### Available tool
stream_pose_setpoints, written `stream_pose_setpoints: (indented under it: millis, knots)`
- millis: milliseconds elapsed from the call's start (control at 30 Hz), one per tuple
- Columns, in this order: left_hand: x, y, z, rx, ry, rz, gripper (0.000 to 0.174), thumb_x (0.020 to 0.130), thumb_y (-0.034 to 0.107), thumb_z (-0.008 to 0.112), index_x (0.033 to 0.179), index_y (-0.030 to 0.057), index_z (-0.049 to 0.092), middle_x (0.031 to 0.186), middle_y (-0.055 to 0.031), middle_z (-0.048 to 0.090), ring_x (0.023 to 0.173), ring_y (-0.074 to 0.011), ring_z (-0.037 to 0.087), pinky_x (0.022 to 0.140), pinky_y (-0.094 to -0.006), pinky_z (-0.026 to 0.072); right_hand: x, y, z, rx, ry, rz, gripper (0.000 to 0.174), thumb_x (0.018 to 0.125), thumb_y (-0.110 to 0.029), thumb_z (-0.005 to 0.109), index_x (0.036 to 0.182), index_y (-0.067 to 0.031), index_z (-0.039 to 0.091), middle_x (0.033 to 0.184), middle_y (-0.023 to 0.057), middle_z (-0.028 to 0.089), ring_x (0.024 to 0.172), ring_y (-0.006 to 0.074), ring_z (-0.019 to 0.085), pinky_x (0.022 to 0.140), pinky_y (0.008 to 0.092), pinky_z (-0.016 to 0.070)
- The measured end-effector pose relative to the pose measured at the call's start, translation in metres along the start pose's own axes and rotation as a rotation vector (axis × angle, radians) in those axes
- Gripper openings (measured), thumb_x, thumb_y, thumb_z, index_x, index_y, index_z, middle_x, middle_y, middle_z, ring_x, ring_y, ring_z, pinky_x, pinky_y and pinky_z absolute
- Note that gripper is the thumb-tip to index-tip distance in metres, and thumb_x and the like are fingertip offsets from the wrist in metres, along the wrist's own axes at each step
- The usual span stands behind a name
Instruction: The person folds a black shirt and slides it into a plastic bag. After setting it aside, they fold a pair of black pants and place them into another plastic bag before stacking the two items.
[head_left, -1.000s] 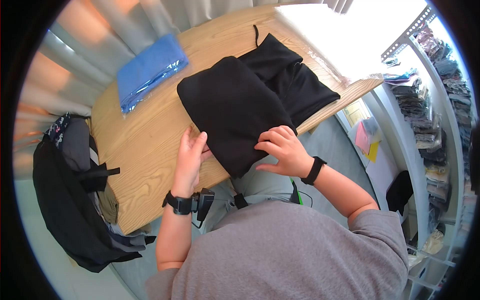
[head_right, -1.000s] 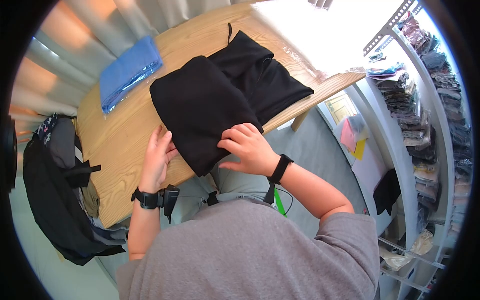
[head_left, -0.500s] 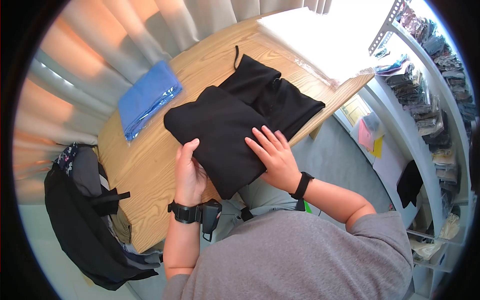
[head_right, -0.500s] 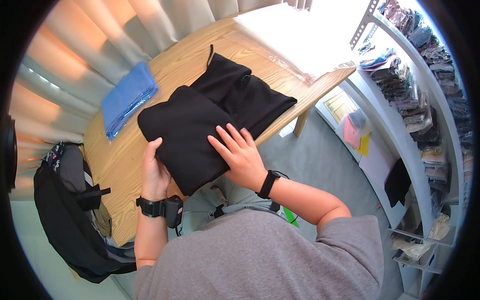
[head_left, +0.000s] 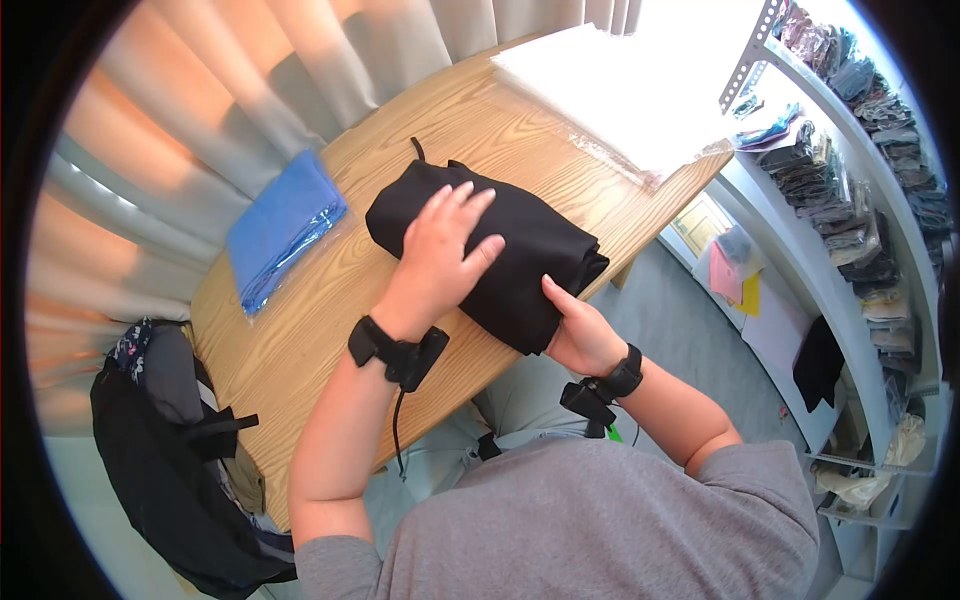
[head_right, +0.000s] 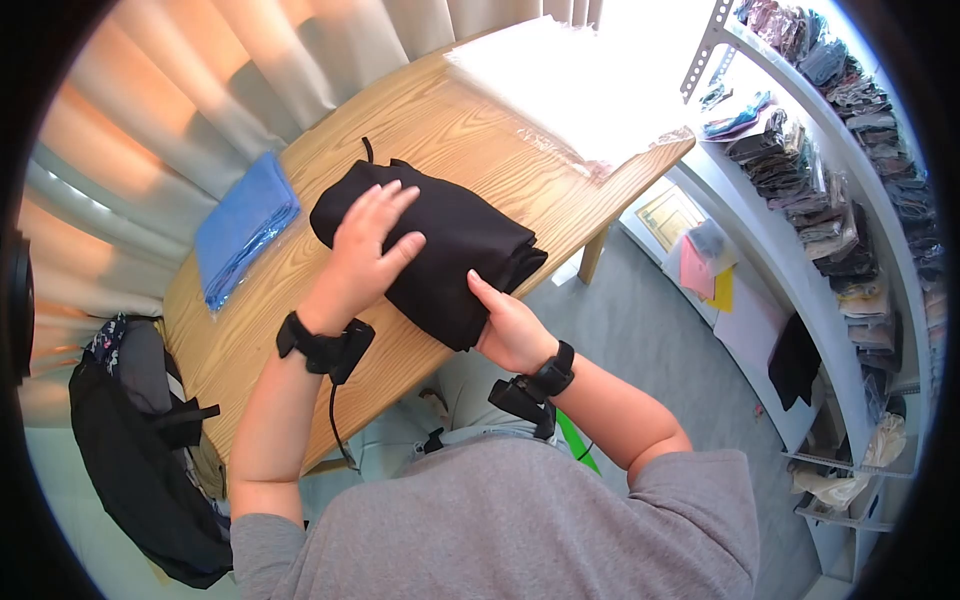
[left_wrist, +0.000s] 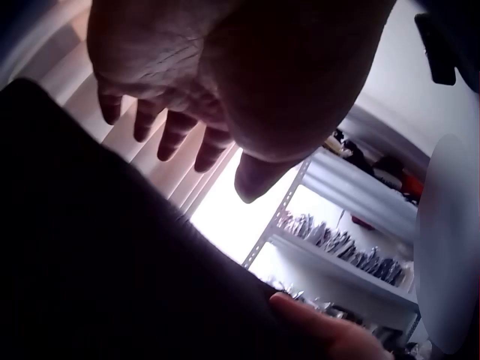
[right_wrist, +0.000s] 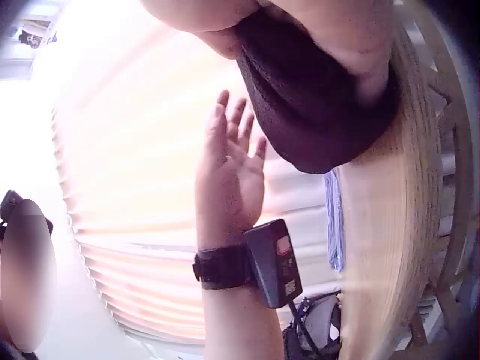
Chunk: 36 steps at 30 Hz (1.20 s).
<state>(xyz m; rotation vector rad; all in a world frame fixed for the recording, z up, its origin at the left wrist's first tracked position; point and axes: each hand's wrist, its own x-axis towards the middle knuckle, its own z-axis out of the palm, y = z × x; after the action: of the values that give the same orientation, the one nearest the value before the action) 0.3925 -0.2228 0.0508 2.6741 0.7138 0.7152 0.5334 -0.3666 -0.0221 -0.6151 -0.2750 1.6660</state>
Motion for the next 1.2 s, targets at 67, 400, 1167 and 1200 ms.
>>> stream_pose_setpoints:
  millis: [67, 400, 1167, 1200]
  knots:
    - [-0.004, -0.006, 0.016, 0.166, -0.28, -0.163, 0.061, 0.09, 0.05, 0.049, 0.137, 0.0129, 0.044, 0.147, -0.0201, 0.03, 0.138, -0.0381, 0.021, 0.109, -0.0554, 0.0175, 0.0, -0.001, -0.001, 0.046, -0.009, 0.024, 0.048, 0.1, -0.033, 0.042, 0.139, -0.006, 0.036, 0.138, 0.0065, 0.046, 0.125, 0.0202, 0.046, 0.105, 0.0385, 0.0382]
    - [0.012, -0.09, -0.003, -0.134, 0.089, -0.329, 0.065, 0.088, 0.042, 0.058, 0.134, -0.0008, 0.042, 0.137, -0.0236, 0.042, 0.126, -0.0345, 0.041, 0.104, -0.0388, 0.0335, -0.004, 0.012, -0.003, 0.007, -0.089, -0.107, 0.046, 0.1, -0.028, 0.042, 0.139, -0.003, 0.036, 0.14, 0.0078, 0.043, 0.126, 0.0203, 0.044, 0.107, 0.0372, 0.0348]
    - [-0.015, -0.093, -0.012, -1.031, -0.316, -0.717, 0.056, 0.083, 0.026, 0.071, 0.127, -0.0012, 0.048, 0.118, -0.0102, 0.057, 0.114, -0.0166, 0.052, 0.094, -0.0296, 0.0432, -0.034, -0.066, -0.056, -0.544, 0.107, -0.041, 0.046, 0.097, -0.025, 0.052, 0.131, 0.0047, 0.045, 0.126, 0.0093, 0.054, 0.113, 0.0146, 0.052, 0.098, 0.0284, 0.0403]
    - [-0.014, -0.093, -0.012, -1.037, -0.356, -0.713, 0.053, 0.083, 0.024, 0.07, 0.125, -0.0015, 0.05, 0.117, -0.0087, 0.058, 0.111, -0.0159, 0.053, 0.095, -0.0291, 0.0425, -0.034, -0.066, -0.056, -0.548, 0.104, -0.044, 0.046, 0.097, -0.025, 0.053, 0.131, 0.0047, 0.045, 0.126, 0.0091, 0.054, 0.112, 0.0145, 0.051, 0.098, 0.0285, 0.0403]
